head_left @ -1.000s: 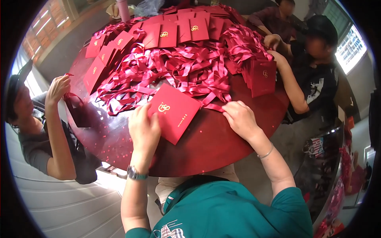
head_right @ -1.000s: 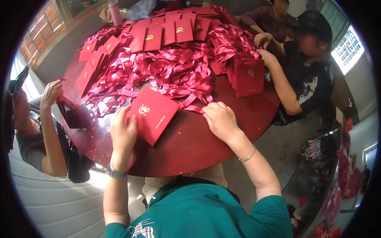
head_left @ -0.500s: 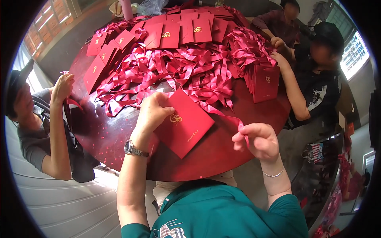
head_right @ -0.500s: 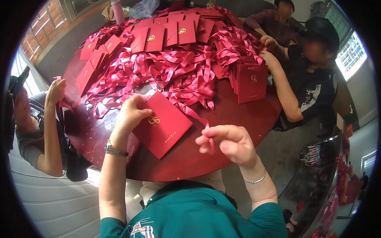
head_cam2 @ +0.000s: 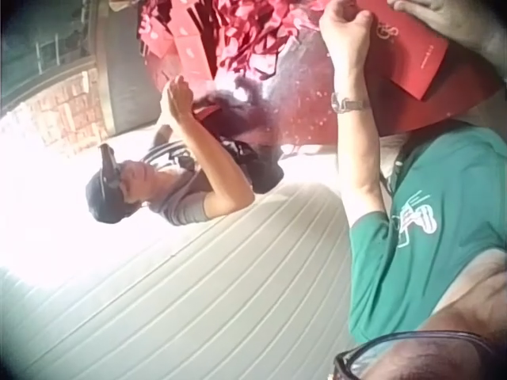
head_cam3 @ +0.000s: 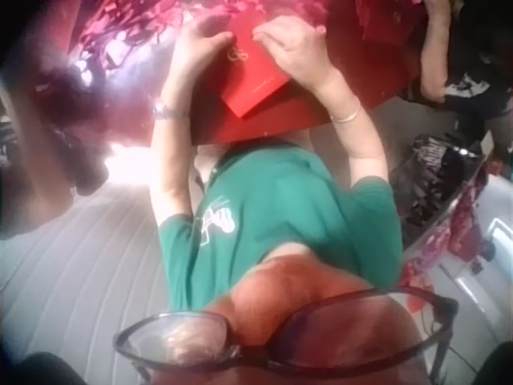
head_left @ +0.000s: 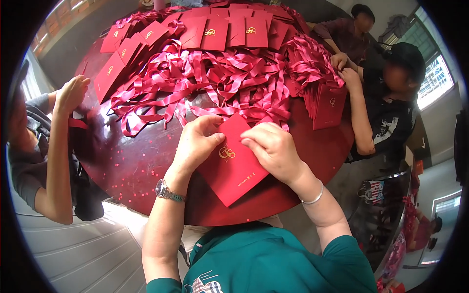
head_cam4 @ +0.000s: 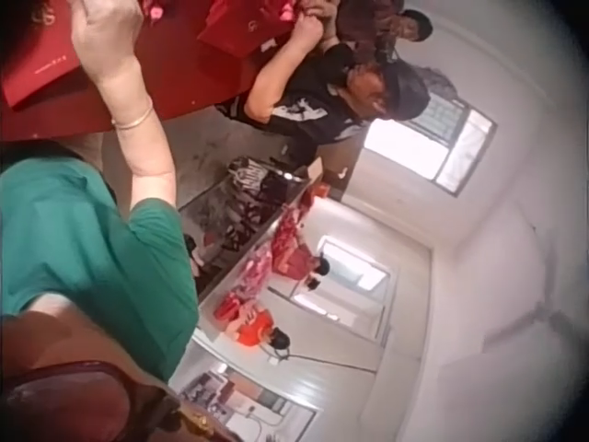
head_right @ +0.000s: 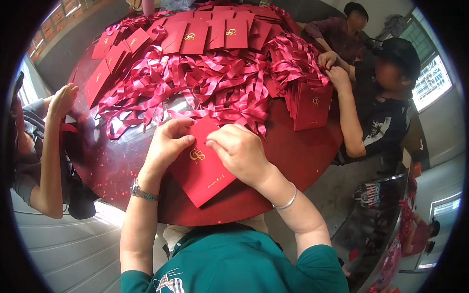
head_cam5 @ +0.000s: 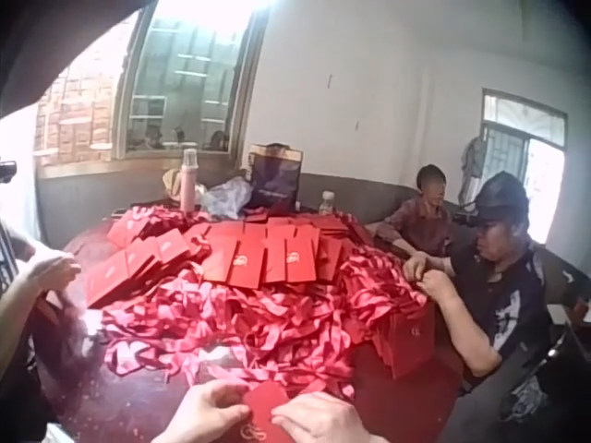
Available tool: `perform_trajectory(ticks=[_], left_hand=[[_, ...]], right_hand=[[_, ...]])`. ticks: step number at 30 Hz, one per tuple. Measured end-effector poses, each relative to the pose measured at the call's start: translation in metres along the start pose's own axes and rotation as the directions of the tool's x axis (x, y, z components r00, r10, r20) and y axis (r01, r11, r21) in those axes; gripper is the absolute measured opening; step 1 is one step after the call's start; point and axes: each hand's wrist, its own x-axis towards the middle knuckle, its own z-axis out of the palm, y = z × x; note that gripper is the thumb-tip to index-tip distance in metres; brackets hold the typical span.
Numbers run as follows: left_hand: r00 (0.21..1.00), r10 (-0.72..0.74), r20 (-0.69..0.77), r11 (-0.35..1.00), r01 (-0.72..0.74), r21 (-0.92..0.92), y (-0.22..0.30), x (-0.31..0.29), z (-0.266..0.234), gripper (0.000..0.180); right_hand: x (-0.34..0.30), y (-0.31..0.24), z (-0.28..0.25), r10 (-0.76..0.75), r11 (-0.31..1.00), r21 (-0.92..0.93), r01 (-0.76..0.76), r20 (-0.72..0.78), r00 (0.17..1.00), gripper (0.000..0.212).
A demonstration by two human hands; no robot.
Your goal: The person threads a ribbon through the holes of a red envelope, ties it into a bow, and places it on a stack, repeating the process with multiple envelopes.
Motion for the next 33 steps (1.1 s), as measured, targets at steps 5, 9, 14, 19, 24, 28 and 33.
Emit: perform_trajectory(ticks=[5,9,14,19,24,28,33], left_hand=[[0.997,-0.03,-0.071,0.994,0.037,0.104,0.003,-0.002,0.003,0.031],[0.995,-0.025,-0.095,0.984,0.042,0.174,0.009,-0.004,0.003,0.03],[0.992,0.0,-0.126,0.964,0.033,0.264,0.008,-0.005,0.005,0.03],[0.989,-0.008,-0.149,0.956,0.052,0.29,0.008,-0.005,0.009,0.028],[0.987,0.046,-0.154,0.948,0.006,0.319,0.004,-0.005,0.01,0.024],[0.982,0.094,-0.165,0.909,-0.016,0.417,0.009,-0.009,0.014,0.02],[0.977,0.138,-0.164,0.874,-0.042,0.485,0.004,-0.008,0.011,0.017]], right_hand=[[0.014,0.01,0.027,0.027,0.997,-0.069,-0.029,-0.037,0.999,0.011],[0.022,0.011,0.035,0.004,0.997,-0.072,-0.006,-0.031,1.0,0.007],[0.025,0.011,0.044,0.007,0.987,-0.16,-0.009,-0.014,1.0,0.004],[0.027,0.01,0.045,0.027,0.985,-0.172,-0.026,0.002,1.0,0.004],[0.036,0.0,0.047,-0.002,0.92,-0.387,0.061,0.151,0.989,0.002],[0.047,0.0,0.048,0.006,0.908,-0.41,0.088,0.224,0.975,0.003],[0.062,0.019,0.045,0.274,0.961,-0.137,-0.241,0.333,0.902,0.014]])
